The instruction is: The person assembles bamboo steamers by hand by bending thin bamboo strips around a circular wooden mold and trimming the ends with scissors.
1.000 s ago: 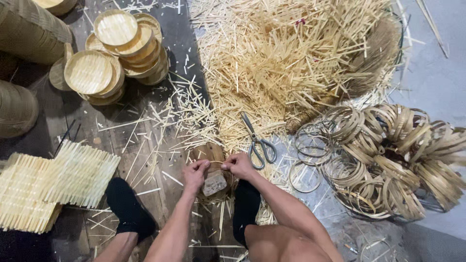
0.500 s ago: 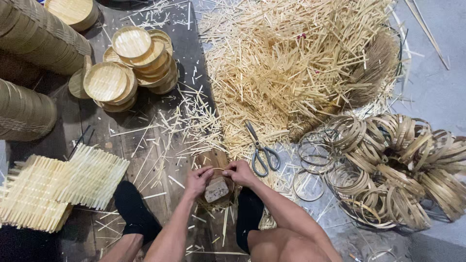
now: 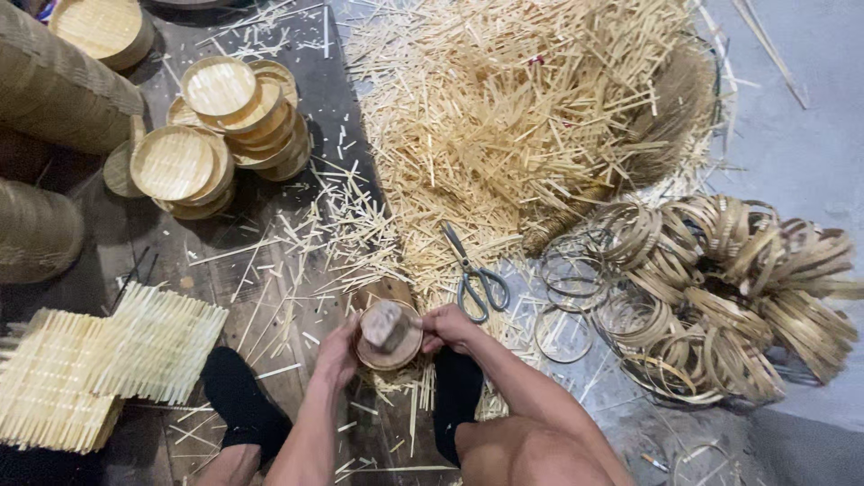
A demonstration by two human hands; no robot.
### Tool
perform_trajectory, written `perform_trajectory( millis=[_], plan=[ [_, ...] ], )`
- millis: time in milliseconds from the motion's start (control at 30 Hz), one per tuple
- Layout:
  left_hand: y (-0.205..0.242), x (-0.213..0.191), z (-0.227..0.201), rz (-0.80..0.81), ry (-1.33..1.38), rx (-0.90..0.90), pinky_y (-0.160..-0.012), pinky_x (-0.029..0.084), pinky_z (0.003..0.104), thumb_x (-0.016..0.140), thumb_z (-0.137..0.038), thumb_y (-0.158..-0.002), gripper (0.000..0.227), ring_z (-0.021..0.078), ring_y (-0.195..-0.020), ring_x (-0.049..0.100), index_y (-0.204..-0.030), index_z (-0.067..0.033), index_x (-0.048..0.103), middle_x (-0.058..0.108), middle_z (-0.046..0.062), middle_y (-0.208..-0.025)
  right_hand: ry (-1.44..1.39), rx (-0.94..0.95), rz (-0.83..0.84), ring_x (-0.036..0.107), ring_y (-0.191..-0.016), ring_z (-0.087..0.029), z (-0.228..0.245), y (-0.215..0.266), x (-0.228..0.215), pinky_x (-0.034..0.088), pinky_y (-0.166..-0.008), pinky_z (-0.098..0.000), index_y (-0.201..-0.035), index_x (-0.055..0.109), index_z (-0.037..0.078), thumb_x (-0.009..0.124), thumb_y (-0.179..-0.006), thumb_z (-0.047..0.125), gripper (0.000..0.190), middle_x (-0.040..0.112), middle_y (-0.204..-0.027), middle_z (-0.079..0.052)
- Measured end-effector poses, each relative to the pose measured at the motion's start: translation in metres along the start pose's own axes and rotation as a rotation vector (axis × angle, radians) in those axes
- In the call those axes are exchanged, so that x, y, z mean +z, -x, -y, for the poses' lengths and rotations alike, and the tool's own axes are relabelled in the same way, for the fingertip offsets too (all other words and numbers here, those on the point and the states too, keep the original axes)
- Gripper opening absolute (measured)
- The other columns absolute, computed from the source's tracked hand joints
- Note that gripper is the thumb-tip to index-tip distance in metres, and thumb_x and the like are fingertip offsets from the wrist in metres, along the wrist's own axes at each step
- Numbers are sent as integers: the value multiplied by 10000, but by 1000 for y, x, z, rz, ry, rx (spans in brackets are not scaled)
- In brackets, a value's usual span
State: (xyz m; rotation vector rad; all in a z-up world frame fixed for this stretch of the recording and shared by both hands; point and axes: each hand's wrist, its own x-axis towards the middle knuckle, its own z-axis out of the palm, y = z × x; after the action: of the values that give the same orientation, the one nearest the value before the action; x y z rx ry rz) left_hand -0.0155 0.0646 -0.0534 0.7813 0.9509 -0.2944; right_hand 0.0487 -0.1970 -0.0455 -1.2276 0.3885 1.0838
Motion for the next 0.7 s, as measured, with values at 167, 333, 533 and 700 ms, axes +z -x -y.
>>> perform_trajectory(
  millis=[167,333,533,700],
  plan=[
    [18,-26,35,100,-28,-197,-968,621,456,380,-105,-1065,421,355,-1169,636,-1434,101,380,556,279,-1355,-22,87,-116,753,-624,-267,-4,-15,7,644,-555,-345,-942,727,-105,720,-933,131,237,749,-795,-216],
    [-5,-39,53,-7,-100,-156,-896,624,463,391,-52,-1011,340,333,-1093,663,-1332,11,482,622,210,-1262,-13,114,-115,756,-647,-252,-21,-24,3,673,-575,-352,-968,713,-118,713,-945,116,235,752,-841,-216],
    [-19,-40,68,-66,-160,-126,-786,615,406,513,-161,-1043,259,257,-910,715,-1202,7,631,720,157,-1095,162,7,-320,718,-565,-266,-21,-19,16,589,-477,-353,-960,725,-128,752,-900,141,278,736,-752,-220],
    [-7,-45,58,-45,-128,-19,-767,646,406,564,-90,-978,253,269,-866,748,-1177,32,662,741,171,-1057,362,-96,-276,702,-566,-208,-15,-4,19,563,-467,-304,-1006,783,-111,752,-937,252,371,750,-750,-185]
  ],
)
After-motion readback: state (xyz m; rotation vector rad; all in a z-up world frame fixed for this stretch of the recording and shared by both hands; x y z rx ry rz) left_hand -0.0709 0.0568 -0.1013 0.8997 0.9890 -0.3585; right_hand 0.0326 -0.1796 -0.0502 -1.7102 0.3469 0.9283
